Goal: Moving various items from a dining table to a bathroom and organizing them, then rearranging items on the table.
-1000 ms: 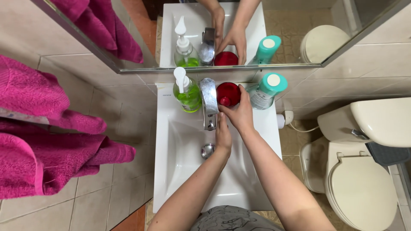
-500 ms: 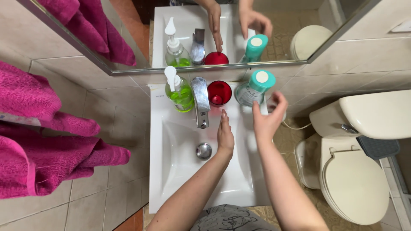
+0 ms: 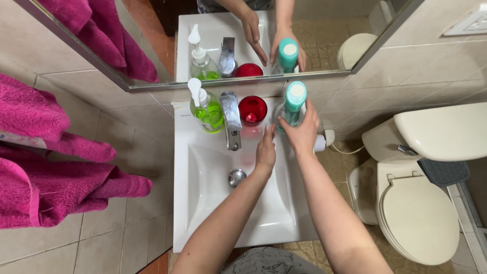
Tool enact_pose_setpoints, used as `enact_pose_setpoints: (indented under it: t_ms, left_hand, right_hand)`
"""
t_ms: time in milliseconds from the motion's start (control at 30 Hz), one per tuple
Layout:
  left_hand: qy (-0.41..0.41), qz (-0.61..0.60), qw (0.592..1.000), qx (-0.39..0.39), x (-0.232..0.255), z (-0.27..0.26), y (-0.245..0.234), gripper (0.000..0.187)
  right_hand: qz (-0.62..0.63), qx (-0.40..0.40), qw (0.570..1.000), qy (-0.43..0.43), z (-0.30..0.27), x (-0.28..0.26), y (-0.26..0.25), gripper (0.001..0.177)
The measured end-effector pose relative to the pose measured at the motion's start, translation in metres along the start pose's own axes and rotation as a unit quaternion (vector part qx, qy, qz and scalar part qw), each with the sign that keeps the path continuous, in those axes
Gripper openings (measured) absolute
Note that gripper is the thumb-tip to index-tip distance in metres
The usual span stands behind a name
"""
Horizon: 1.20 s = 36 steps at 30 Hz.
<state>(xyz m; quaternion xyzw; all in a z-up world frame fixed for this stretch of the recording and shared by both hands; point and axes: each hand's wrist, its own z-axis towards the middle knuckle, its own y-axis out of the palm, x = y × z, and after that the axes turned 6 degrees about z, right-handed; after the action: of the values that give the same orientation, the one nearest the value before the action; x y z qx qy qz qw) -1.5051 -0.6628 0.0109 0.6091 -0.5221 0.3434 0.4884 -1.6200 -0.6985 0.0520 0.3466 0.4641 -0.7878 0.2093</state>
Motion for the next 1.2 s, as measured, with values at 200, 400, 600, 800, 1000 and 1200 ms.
enact_pose_setpoints:
  t_ms: [200, 400, 600, 800, 1000, 1200]
  left_hand:
    - [0.072, 0.089, 0.993, -0.007, 0.018, 0.011, 0.006, 0.077]
    - [0.103, 0.117, 0.986, -0.054, 0.016, 0.010, 0.028, 0.074]
    - [0.118, 0.078, 0.982, -0.123, 0.027, -0.014, 0.093, 0.070]
    - [0.137, 0.066, 0.969, -0.195, 0.032, -0.018, 0.178, 0.066]
    - [0.156, 0.082, 0.952, -0.251, 0.015, 0.003, 0.289, 0.067]
    - [0.076, 0.076, 0.966, -0.234, -0.016, 0.022, 0.413, 0.067]
  right_hand:
    - [0.141, -0.018, 0.989, -0.035, 0.002, 0.004, -0.004, 0.094]
    - [0.088, 0.086, 0.992, -0.017, -0.020, -0.002, -0.037, 0.078]
    - [0.074, 0.152, 0.985, 0.028, -0.022, 0.005, -0.106, 0.082]
    - [0.078, 0.208, 0.973, 0.062, -0.001, 0.046, -0.182, 0.081]
    - [0.032, 0.222, 0.973, 0.046, 0.041, 0.118, -0.267, 0.077]
    - [-0.001, 0.171, 0.981, 0.093, 0.099, 0.229, -0.343, 0.071]
